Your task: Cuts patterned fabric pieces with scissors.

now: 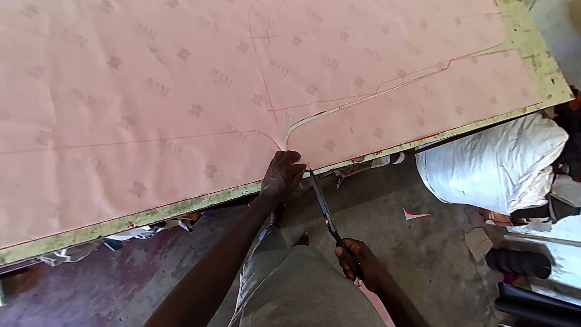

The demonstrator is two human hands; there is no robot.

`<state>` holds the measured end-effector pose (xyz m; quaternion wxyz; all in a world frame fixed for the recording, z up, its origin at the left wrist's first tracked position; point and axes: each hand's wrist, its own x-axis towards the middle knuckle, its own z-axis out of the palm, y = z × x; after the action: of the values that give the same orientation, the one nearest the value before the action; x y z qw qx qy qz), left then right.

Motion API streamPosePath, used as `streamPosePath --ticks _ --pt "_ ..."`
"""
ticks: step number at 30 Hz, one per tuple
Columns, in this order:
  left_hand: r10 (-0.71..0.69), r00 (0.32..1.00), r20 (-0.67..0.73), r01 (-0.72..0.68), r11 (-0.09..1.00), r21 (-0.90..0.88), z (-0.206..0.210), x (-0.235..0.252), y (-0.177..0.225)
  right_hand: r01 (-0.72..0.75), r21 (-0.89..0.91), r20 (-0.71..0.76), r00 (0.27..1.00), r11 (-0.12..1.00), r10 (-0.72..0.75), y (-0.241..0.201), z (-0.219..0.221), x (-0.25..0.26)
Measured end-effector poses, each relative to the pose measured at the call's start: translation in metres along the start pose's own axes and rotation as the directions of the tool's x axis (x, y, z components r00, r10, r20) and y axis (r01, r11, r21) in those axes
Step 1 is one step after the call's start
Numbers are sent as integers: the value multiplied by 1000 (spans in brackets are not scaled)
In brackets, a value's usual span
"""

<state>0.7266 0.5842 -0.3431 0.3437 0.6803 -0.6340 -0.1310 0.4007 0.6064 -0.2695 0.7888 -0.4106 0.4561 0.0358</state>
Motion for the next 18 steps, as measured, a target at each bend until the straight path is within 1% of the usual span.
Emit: streamPosePath --ticks 10,12,15,18 --pt "3 1000 -13 -4 1000 -24 -1 1 0 -4 -63 -6 1000 998 4 9 -15 -5" --pt "-2 1000 -10 2 999 -39 -2 1 -1 10 -56 21 1000 998 -8 9 -21 -8" --pt "-27 1000 -10 26 997 -79 -4 2 0 26 -22 106 994 999 -23 0 -33 -10" --pt "-43 999 -10 42 995 -90 -4 3 0 -34 -11 163 986 999 35 -15 -47 -11"
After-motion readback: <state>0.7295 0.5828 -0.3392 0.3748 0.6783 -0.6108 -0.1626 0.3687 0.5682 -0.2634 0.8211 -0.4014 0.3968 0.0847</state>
